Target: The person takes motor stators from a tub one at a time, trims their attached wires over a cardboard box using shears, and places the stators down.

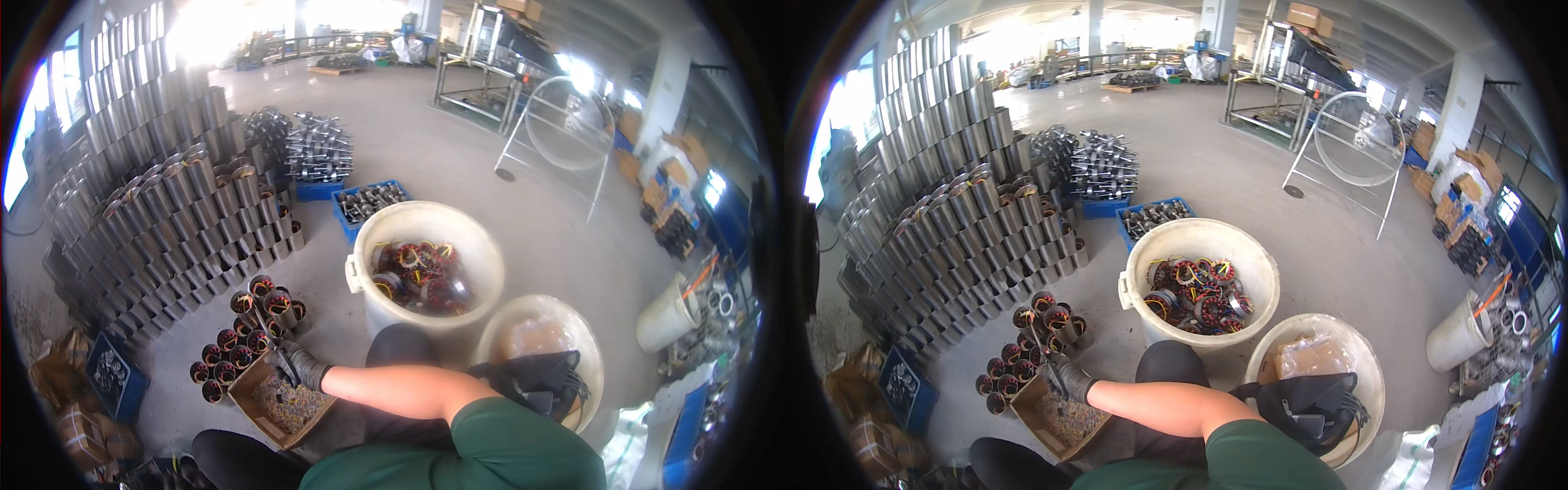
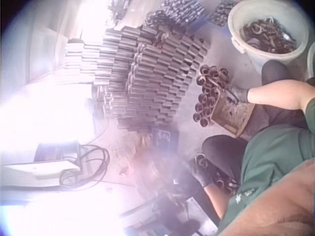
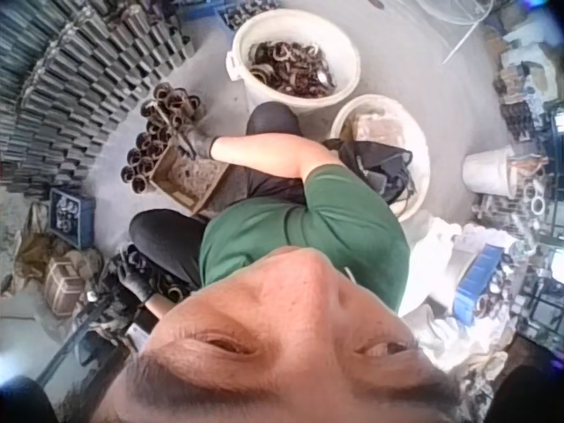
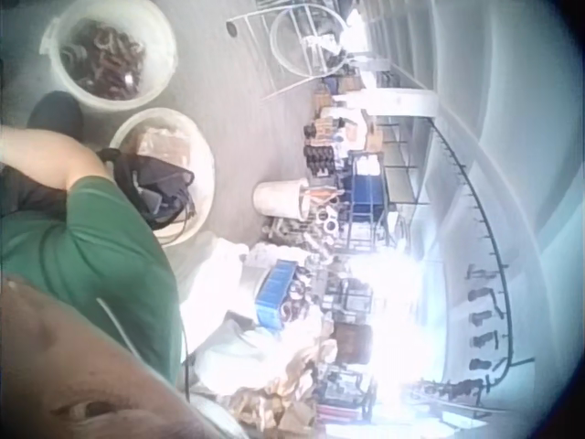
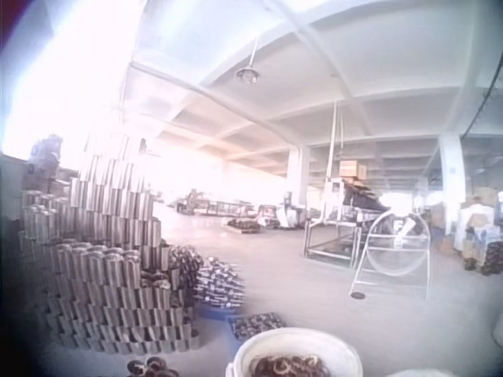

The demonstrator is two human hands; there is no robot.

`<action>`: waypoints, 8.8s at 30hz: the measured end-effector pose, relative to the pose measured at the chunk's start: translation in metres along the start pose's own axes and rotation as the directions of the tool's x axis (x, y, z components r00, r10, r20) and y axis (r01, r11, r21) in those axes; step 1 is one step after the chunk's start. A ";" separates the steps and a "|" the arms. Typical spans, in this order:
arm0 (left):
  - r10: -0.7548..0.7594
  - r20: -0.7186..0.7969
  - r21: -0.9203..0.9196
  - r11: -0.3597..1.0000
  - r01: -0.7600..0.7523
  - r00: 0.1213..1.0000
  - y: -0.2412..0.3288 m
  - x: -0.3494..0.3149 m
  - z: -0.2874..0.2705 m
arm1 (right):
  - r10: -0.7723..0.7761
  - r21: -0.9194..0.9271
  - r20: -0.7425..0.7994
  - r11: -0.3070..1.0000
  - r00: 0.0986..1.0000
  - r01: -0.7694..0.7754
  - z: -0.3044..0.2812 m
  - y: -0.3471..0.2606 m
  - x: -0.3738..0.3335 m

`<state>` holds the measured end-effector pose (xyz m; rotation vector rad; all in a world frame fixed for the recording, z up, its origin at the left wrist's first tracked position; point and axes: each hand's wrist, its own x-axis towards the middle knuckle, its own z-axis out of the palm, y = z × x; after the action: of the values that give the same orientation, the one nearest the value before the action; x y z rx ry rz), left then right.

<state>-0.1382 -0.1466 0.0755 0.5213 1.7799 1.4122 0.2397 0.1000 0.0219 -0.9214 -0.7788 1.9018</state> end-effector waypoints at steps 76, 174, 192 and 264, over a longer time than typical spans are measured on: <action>0.541 0.669 -0.252 0.811 -0.528 0.510 0.040 0.018 0.282 | 0.010 0.136 0.082 0.990 0.997 -0.021 0.013 -0.129 -0.024; -0.053 0.635 -0.329 0.884 0.331 0.771 0.017 0.041 0.246 | -0.058 -0.514 0.288 0.832 0.956 0.206 0.034 0.003 -0.027; -0.059 0.602 0.255 0.959 -0.122 0.796 -0.001 0.041 0.247 | -0.083 -0.361 0.050 0.928 0.995 0.095 0.037 -0.021 -0.010; 0.019 0.606 0.246 0.946 -0.210 0.795 -0.020 0.076 0.238 | 0.509 -0.034 0.262 0.854 0.820 -0.519 -0.048 0.089 0.014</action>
<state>0.0048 0.0502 0.0159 1.1247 1.4467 0.8941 0.2365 0.0808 -0.0782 -0.9296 -0.6816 2.5495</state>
